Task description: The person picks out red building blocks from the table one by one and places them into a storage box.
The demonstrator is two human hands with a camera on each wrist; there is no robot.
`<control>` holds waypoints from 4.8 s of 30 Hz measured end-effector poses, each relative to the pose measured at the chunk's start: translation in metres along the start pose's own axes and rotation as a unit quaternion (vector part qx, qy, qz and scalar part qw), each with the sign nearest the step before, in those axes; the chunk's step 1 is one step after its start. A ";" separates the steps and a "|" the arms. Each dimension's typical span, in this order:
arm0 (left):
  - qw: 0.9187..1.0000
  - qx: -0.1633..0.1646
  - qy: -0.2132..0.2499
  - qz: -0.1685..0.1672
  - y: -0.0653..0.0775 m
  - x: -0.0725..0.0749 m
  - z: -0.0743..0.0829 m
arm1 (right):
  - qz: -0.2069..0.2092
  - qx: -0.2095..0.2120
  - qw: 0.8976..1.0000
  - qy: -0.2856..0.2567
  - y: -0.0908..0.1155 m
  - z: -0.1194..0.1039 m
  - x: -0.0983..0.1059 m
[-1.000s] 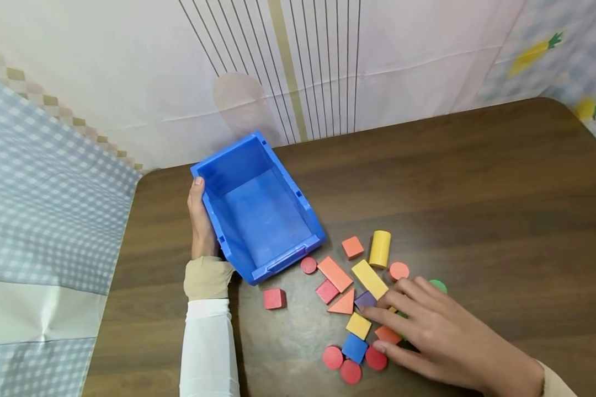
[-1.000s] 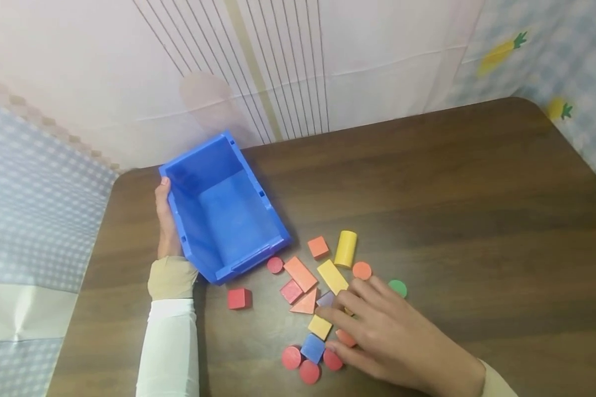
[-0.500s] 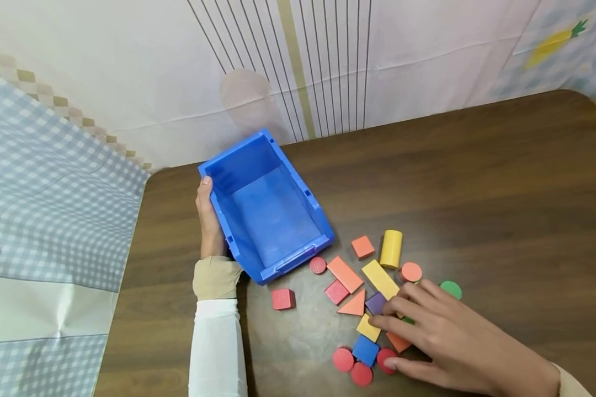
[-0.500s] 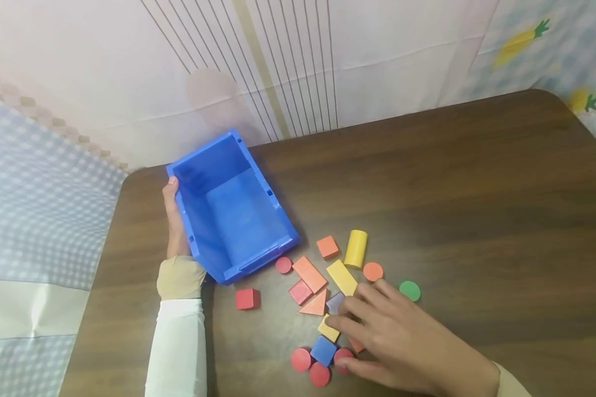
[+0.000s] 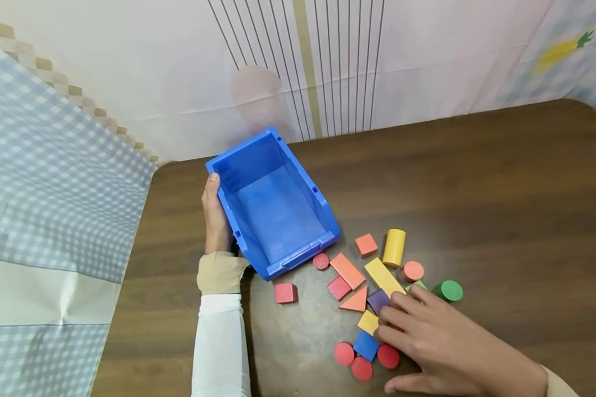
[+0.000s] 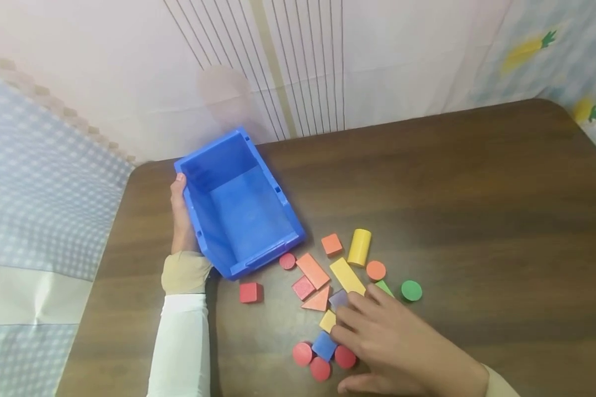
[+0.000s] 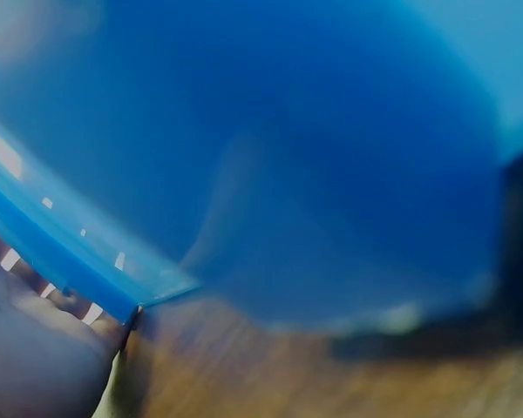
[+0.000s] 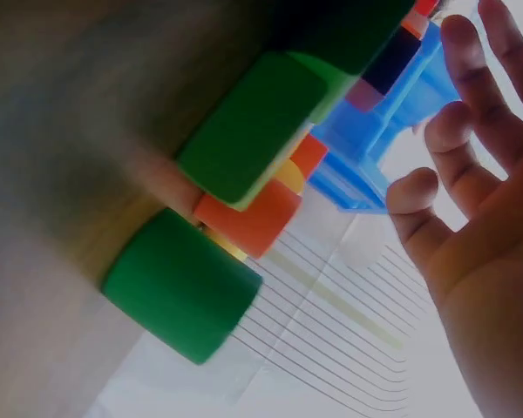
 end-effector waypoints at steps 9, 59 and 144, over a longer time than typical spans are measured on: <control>1.000 0.020 0.003 -0.003 -0.003 -0.004 -0.005 | -0.003 -0.005 0.998 0.062 0.000 -0.004 -0.004; 1.000 0.006 0.014 -0.004 -0.011 -0.008 -0.005 | 0.051 0.028 0.998 0.037 -0.002 -0.007 0.011; 0.999 0.037 -0.021 -0.006 0.003 0.010 -0.007 | 0.021 0.000 0.998 0.054 -0.048 -0.003 0.060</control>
Point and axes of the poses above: each hand's wrist, its own y-axis away from the middle knuckle, its own x-axis out of the back of the hand, z = x × y, the point moved 8 cm from there along -y, towards the middle knuckle, and after that the axes turned 14 degrees about -z, right-handed, at the moved point
